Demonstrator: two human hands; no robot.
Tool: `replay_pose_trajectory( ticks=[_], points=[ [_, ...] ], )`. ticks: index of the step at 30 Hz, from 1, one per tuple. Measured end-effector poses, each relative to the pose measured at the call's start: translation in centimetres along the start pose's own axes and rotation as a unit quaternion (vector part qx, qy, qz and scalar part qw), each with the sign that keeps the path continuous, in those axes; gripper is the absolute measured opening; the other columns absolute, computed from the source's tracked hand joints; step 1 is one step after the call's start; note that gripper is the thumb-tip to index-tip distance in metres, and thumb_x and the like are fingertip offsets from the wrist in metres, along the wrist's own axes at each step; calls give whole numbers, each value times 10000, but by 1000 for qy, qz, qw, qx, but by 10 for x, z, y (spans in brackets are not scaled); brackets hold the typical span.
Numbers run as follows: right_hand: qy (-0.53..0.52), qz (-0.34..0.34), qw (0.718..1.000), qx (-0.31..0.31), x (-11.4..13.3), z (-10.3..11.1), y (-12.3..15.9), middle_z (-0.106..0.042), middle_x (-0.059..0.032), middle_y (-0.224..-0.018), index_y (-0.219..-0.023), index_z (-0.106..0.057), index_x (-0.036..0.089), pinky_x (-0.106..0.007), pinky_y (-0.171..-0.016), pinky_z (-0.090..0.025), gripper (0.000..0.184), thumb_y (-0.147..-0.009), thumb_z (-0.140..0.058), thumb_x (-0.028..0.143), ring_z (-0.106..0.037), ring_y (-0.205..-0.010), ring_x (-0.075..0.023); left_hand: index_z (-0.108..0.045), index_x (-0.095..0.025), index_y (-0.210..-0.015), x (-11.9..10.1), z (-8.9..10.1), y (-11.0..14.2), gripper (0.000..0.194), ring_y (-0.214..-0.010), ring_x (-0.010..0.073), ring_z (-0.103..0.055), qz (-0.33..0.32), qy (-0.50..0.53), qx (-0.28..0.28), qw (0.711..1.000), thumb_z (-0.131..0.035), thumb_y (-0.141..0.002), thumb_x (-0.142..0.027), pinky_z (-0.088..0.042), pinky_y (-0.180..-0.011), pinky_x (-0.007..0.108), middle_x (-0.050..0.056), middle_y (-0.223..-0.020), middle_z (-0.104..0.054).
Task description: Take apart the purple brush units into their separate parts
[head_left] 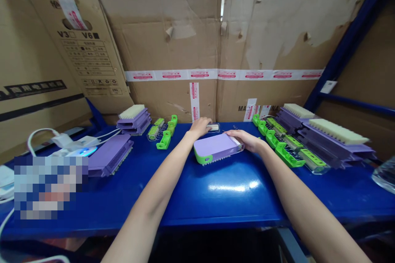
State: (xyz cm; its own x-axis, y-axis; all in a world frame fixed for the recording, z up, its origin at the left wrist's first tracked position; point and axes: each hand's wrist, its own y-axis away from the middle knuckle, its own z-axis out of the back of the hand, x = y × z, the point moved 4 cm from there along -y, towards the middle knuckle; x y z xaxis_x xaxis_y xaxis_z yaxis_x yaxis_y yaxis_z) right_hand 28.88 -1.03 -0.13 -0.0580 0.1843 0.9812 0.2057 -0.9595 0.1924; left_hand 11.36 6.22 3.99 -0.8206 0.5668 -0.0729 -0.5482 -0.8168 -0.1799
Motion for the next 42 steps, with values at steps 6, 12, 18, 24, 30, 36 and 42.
replay_pose_trajectory(
  ticks=[6, 12, 18, 24, 30, 36, 42],
  points=[
    [1, -7, 1000, 0, 2, -1, 3, -716, -35, -796, -1066, -676, 154, -210, -494, -441, 298, -819, -612, 307, -605, -606, -133, -580, -235, -1208, 16, 4, 5, 326, -1090, 212, -616, 45, 11, 53, 998, -447, -924, -320, -469, -875, 287, 67, -1176, -666],
    [10, -7, 1000, 6, 3, -3, 3, -710, -37, -778, -1094, -666, 152, -210, -490, -442, 322, -825, -607, 317, -599, -599, -133, -389, -266, -1411, 20, 8, 21, 578, -1223, 215, -534, -12, 56, 55, 997, -501, -883, -473, -423, -981, 298, 53, -1402, -516],
    [23, -5, 1000, 0, 4, -2, 4, -718, -54, -856, -1124, -659, 152, -207, -495, -449, 343, -831, -603, 321, -616, -653, -140, -484, -258, -1352, 8, 13, 44, 583, -1120, 222, -598, -55, 56, 115, 990, -611, -787, -319, -455, -896, 268, 48, -1292, -607],
    [34, -2, 999, 8, 3, 0, 3, -723, -66, -912, -1149, -654, 158, -209, -508, -453, 369, -832, -602, 340, -628, -696, -147, -505, -277, -1331, 12, 31, 94, 530, -1022, 199, -635, -33, 64, 137, 988, -576, -807, -268, -465, -817, 245, 37, -1195, -658],
    [28, -13, 1000, 0, 3, -1, 4, -721, -54, -906, -1147, -652, 162, -203, -496, -449, 355, -841, -592, 331, -626, -677, -138, -570, -272, -1248, 1, 49, 164, 454, -1011, 243, -640, 25, -9, 161, 987, -608, -802, -352, -471, -785, 275, 55, -1118, -681],
    [17, -19, 1000, 5, 4, -3, 5, -721, -58, -858, -1154, -642, 154, -218, -483, -451, 356, -843, -584, 318, -624, -647, -150, -592, -343, -1238, 29, 65, 229, 452, -1089, 293, -610, 177, -105, 167, 964, -608, -793, -413, -460, -853, 347, 57, -1165, -668],
    [12, -19, 1000, 3, 3, -3, 5, -724, -57, -852, -1145, -641, 166, -228, -487, -454, 345, -838, -595, 317, -619, -627, -153, -614, -289, -1246, 84, 69, 238, 517, -1120, 319, -588, 265, -131, 163, 941, -599, -747, -426, -461, -857, 356, 83, -1204, -649]
  ],
)
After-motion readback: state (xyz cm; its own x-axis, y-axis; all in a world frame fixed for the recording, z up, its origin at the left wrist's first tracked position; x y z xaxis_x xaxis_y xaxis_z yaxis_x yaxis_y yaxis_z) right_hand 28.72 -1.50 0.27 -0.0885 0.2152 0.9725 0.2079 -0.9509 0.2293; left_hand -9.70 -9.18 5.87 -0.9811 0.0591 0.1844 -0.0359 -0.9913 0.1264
